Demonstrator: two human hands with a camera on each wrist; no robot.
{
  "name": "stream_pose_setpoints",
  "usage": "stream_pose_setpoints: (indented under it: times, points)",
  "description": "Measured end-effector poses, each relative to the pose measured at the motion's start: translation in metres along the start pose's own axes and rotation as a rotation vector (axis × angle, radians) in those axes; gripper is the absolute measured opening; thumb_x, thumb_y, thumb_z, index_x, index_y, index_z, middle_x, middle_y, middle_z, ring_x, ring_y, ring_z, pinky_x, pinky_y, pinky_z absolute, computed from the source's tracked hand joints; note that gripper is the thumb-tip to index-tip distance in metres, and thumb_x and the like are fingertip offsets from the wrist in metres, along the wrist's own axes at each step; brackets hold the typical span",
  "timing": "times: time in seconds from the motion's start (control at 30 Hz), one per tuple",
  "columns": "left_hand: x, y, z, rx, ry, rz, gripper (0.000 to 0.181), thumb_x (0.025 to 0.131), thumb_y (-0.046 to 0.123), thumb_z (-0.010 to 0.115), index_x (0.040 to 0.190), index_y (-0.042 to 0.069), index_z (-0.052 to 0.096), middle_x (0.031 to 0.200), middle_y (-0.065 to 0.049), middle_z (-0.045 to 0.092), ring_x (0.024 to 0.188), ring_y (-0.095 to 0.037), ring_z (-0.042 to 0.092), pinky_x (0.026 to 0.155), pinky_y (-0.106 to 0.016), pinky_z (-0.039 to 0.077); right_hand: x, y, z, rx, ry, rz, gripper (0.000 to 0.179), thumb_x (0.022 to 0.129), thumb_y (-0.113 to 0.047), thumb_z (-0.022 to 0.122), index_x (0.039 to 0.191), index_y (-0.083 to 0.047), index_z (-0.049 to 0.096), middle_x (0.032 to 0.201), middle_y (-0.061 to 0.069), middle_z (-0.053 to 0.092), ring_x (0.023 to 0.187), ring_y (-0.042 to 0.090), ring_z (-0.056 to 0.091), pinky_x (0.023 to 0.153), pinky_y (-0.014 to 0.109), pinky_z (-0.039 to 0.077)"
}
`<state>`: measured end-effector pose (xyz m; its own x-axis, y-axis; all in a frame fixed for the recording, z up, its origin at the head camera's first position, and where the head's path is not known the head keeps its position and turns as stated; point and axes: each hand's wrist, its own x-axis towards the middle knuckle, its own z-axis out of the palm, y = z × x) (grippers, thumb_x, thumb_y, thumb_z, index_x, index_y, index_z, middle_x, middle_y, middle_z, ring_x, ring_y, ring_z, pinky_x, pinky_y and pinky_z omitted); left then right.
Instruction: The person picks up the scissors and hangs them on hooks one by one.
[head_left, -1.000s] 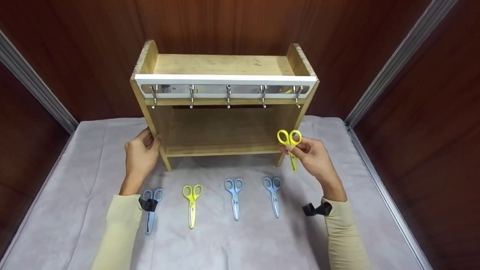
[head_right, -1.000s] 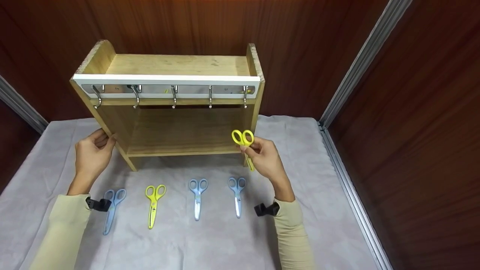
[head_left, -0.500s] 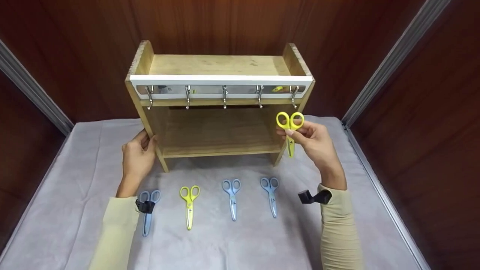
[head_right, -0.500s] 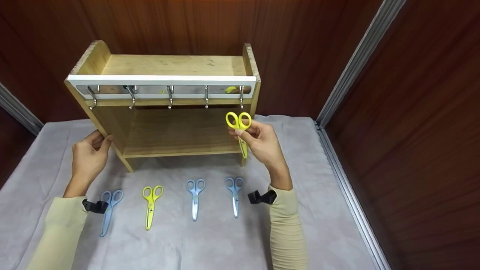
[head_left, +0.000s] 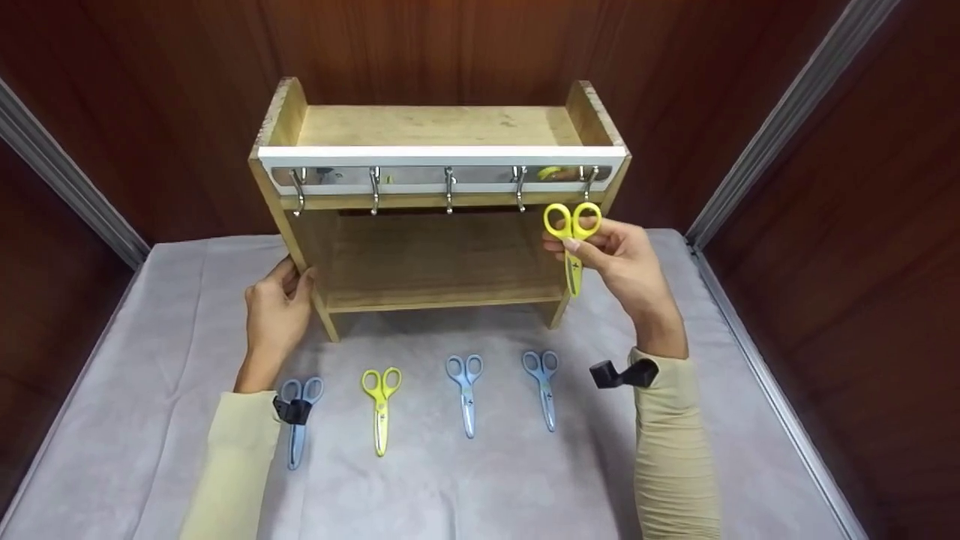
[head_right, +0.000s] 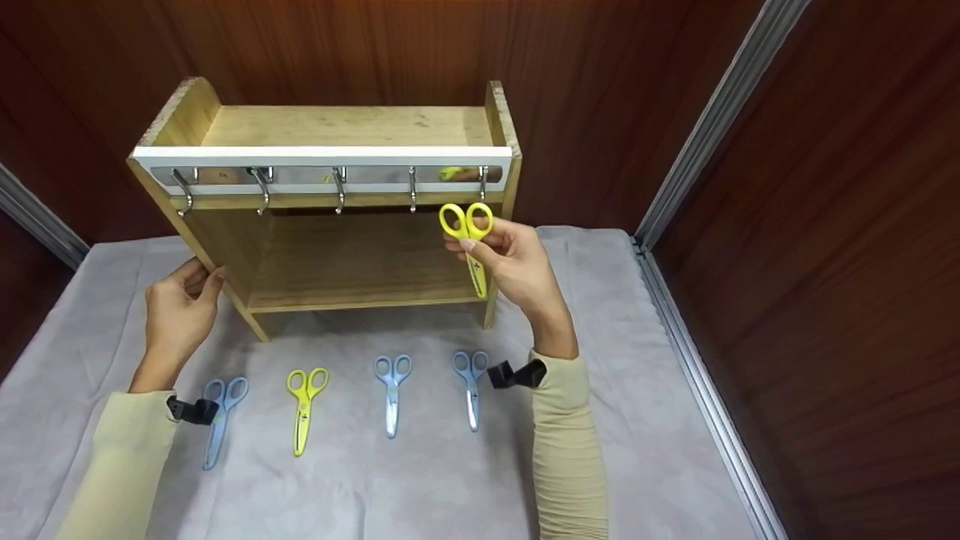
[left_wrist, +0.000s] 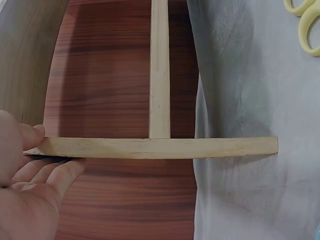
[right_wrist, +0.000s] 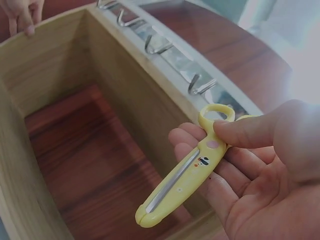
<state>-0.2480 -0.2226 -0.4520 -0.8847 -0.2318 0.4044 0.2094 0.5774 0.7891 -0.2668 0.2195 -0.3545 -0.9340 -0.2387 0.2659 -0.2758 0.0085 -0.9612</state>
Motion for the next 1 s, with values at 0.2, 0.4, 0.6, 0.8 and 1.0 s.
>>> stream_pose_setpoints:
  times: [0.2, 0.4, 0.6, 0.8, 1.0]
  points:
    - [0.000, 0.001, 0.000, -0.008, -0.006, -0.014, 0.036, 0.107, 0.015, 0.059, 0.138, -0.003, 0.065, 0.130, -0.025, 0.072, 0.118, -0.037, 0.074, 0.096, -0.046, 0.061, 0.009, 0.002, 0.001, 0.042, -0.016, 0.005, 0.014, 0.100, 0.006, 0.062, 0.113, 0.005, 0.067, 0.105, 0.006, 0.083, 0.100, 0.020, 0.081, 0.095, 0.033, 0.065]
    - [0.001, 0.002, 0.000, -0.010, -0.009, -0.003, 0.036, 0.107, 0.015, 0.059, 0.138, -0.002, 0.065, 0.130, -0.024, 0.072, 0.118, -0.037, 0.074, 0.096, -0.046, 0.061, 0.014, 0.002, -0.003, 0.011, -0.008, -0.014, 0.024, 0.100, 0.003, 0.065, 0.123, 0.009, 0.068, 0.105, 0.008, 0.083, 0.099, 0.020, 0.081, 0.093, 0.031, 0.066]
    - [0.000, 0.001, 0.001, -0.009, -0.015, -0.008, 0.035, 0.107, 0.015, 0.059, 0.137, -0.002, 0.067, 0.130, -0.023, 0.073, 0.117, -0.037, 0.074, 0.096, -0.047, 0.061, 0.017, 0.006, -0.005, 0.022, -0.019, -0.005, 0.025, 0.100, 0.001, 0.066, 0.124, 0.010, 0.067, 0.106, 0.008, 0.083, 0.099, 0.020, 0.081, 0.094, 0.033, 0.066]
    - [0.001, 0.000, 0.001, 0.005, -0.011, 0.003, 0.035, 0.107, 0.016, 0.061, 0.135, -0.002, 0.067, 0.128, -0.022, 0.074, 0.115, -0.037, 0.075, 0.096, -0.048, 0.062, 0.020, 0.011, -0.007, 0.014, -0.030, 0.000, 0.021, 0.100, 0.000, 0.066, 0.120, 0.007, 0.068, 0.107, 0.007, 0.083, 0.101, 0.020, 0.081, 0.095, 0.032, 0.065]
    - [0.001, 0.001, 0.000, -0.001, -0.001, 0.012, 0.034, 0.106, 0.014, 0.062, 0.134, -0.004, 0.067, 0.126, -0.024, 0.074, 0.114, -0.038, 0.076, 0.095, -0.046, 0.062, 0.022, 0.015, -0.010, 0.044, -0.026, -0.007, 0.023, 0.100, 0.006, 0.062, 0.122, 0.003, 0.069, 0.109, 0.004, 0.083, 0.104, 0.016, 0.080, 0.096, 0.027, 0.062]
